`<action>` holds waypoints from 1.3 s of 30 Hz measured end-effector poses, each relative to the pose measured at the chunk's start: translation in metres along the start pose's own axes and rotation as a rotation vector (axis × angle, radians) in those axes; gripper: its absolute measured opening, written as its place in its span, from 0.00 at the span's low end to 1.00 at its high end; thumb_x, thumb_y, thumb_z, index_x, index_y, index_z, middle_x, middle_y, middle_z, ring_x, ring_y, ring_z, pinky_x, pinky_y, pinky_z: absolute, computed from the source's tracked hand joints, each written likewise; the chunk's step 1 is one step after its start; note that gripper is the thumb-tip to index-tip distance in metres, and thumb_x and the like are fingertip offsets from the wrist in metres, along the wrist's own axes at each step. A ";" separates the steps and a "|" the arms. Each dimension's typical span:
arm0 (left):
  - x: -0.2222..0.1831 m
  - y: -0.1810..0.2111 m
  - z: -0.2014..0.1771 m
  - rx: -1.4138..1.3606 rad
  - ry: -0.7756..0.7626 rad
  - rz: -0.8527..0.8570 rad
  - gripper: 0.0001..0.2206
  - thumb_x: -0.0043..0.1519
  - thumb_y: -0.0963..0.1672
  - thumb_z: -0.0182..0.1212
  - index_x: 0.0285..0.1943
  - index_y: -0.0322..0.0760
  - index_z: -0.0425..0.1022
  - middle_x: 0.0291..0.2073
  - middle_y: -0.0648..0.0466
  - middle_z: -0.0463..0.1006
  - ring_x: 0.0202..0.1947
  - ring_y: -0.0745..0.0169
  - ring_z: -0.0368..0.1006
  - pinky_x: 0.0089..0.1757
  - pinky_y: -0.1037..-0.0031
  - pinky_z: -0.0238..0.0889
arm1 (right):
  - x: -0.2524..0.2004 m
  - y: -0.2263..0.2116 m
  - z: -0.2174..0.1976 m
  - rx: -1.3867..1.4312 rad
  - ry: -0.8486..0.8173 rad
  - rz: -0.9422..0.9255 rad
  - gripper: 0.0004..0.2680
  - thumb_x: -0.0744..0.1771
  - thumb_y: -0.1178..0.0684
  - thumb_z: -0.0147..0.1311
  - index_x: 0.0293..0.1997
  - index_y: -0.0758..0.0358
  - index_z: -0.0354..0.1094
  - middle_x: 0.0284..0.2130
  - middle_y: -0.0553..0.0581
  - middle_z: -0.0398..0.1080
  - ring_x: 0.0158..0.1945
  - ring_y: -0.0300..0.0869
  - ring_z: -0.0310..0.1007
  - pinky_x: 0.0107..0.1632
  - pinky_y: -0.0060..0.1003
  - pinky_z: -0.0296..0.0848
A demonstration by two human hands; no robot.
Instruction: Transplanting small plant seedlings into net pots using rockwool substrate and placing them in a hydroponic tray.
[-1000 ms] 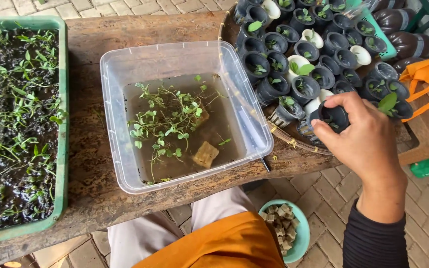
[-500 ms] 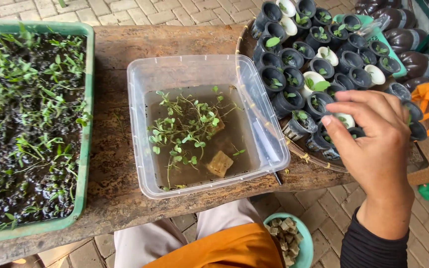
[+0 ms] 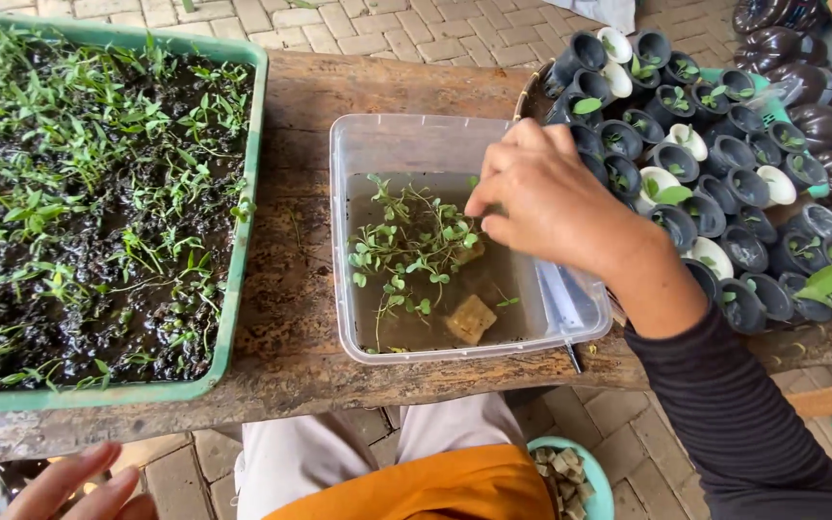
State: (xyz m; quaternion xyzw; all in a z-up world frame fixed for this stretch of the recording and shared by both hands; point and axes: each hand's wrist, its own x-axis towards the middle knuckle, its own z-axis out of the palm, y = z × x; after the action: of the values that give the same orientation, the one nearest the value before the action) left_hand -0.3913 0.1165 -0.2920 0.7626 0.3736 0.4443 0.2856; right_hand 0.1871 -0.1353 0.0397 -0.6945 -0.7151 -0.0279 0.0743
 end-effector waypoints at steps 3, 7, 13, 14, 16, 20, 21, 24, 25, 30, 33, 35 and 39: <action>0.020 0.194 0.056 0.058 -0.009 0.020 0.13 0.59 0.37 0.67 0.51 0.42 0.75 0.53 0.46 0.78 0.52 0.55 0.78 0.55 0.67 0.72 | 0.005 0.005 0.004 -0.067 -0.064 0.065 0.05 0.59 0.52 0.68 0.33 0.55 0.82 0.35 0.51 0.72 0.54 0.51 0.61 0.60 0.48 0.51; 0.043 0.377 0.090 0.045 -0.030 0.105 0.14 0.57 0.36 0.67 0.50 0.42 0.76 0.53 0.47 0.78 0.53 0.54 0.78 0.53 0.67 0.72 | 0.008 0.007 0.009 0.071 -0.159 0.112 0.06 0.58 0.51 0.68 0.33 0.54 0.82 0.35 0.50 0.73 0.54 0.48 0.61 0.62 0.45 0.50; 0.119 0.447 0.131 -0.066 -0.203 0.364 0.13 0.58 0.37 0.67 0.51 0.37 0.78 0.51 0.47 0.77 0.53 0.49 0.76 0.52 0.64 0.68 | 0.005 0.020 0.012 0.152 -0.036 0.053 0.07 0.58 0.54 0.64 0.36 0.54 0.81 0.37 0.49 0.74 0.55 0.48 0.63 0.62 0.45 0.51; 0.131 0.452 0.141 -0.047 -0.238 0.459 0.12 0.58 0.37 0.67 0.50 0.36 0.77 0.49 0.46 0.77 0.51 0.46 0.74 0.51 0.61 0.66 | 0.005 0.023 0.017 0.131 0.001 0.042 0.07 0.59 0.55 0.63 0.37 0.53 0.81 0.37 0.48 0.74 0.55 0.48 0.63 0.62 0.45 0.52; 0.154 0.460 0.171 -0.022 -0.291 0.523 0.11 0.58 0.38 0.66 0.49 0.35 0.77 0.47 0.46 0.76 0.49 0.45 0.73 0.49 0.60 0.64 | 0.008 0.021 0.023 0.121 -0.004 0.037 0.06 0.59 0.55 0.62 0.35 0.52 0.81 0.36 0.47 0.73 0.55 0.47 0.64 0.62 0.46 0.52; 0.201 0.464 0.242 0.250 -0.320 0.649 0.11 0.53 0.39 0.67 0.44 0.39 0.78 0.39 0.46 0.76 0.43 0.44 0.74 0.43 0.57 0.62 | 0.008 0.024 0.034 0.084 -0.029 0.029 0.01 0.58 0.52 0.64 0.27 0.51 0.80 0.33 0.48 0.72 0.53 0.46 0.64 0.59 0.48 0.53; 0.209 0.466 0.253 0.253 -0.321 0.652 0.11 0.53 0.39 0.67 0.44 0.39 0.78 0.39 0.46 0.76 0.43 0.44 0.74 0.43 0.57 0.62 | 0.008 0.027 0.031 0.086 -0.025 0.030 0.01 0.58 0.52 0.64 0.27 0.51 0.80 0.33 0.48 0.72 0.53 0.46 0.64 0.59 0.48 0.53; 0.220 0.467 0.288 0.452 -0.424 0.619 0.10 0.50 0.42 0.68 0.40 0.39 0.79 0.37 0.46 0.78 0.42 0.46 0.76 0.44 0.57 0.63 | 0.002 0.037 0.026 0.063 0.039 0.047 0.02 0.59 0.52 0.64 0.24 0.52 0.77 0.33 0.48 0.71 0.51 0.47 0.64 0.57 0.48 0.54; 0.216 0.463 0.298 0.520 -0.489 0.604 0.08 0.50 0.43 0.68 0.38 0.40 0.79 0.36 0.47 0.79 0.41 0.47 0.77 0.45 0.56 0.63 | -0.003 0.040 0.025 0.042 0.065 0.059 0.02 0.59 0.53 0.64 0.24 0.52 0.76 0.33 0.49 0.70 0.52 0.48 0.64 0.57 0.48 0.54; 0.188 0.442 0.333 0.681 -0.745 0.556 0.04 0.54 0.45 0.67 0.36 0.44 0.82 0.37 0.50 0.82 0.43 0.50 0.78 0.50 0.55 0.61 | -0.013 0.036 0.026 -0.069 0.074 0.126 0.01 0.58 0.54 0.63 0.25 0.53 0.75 0.35 0.51 0.69 0.54 0.48 0.64 0.59 0.47 0.55; 0.188 0.448 0.326 0.731 -0.895 0.537 0.13 0.48 0.50 0.71 0.38 0.44 0.83 0.40 0.50 0.81 0.47 0.51 0.76 0.50 0.57 0.58 | -0.005 0.025 0.020 -0.086 -0.016 0.154 0.04 0.55 0.51 0.65 0.20 0.56 0.75 0.34 0.51 0.69 0.54 0.48 0.63 0.61 0.48 0.54; 0.188 0.445 0.327 0.765 -0.935 0.559 0.20 0.43 0.54 0.74 0.40 0.45 0.83 0.42 0.51 0.80 0.49 0.51 0.74 0.51 0.58 0.56 | -0.001 0.018 0.013 -0.078 -0.113 0.147 0.09 0.53 0.44 0.69 0.19 0.56 0.78 0.34 0.53 0.69 0.54 0.50 0.62 0.60 0.51 0.52; 0.189 0.431 0.333 0.774 -0.946 0.581 0.14 0.49 0.51 0.71 0.40 0.47 0.83 0.43 0.52 0.80 0.51 0.51 0.73 0.52 0.59 0.54 | 0.005 0.018 0.026 -0.068 -0.134 0.124 0.15 0.50 0.37 0.72 0.20 0.58 0.79 0.34 0.54 0.69 0.53 0.52 0.60 0.60 0.51 0.52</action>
State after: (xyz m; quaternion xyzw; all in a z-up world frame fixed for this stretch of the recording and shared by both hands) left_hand 0.1034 -0.0025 -0.0209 0.9917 0.1203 -0.0445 -0.0066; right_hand 0.2031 -0.1258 0.0138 -0.7401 -0.6725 -0.0011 0.0043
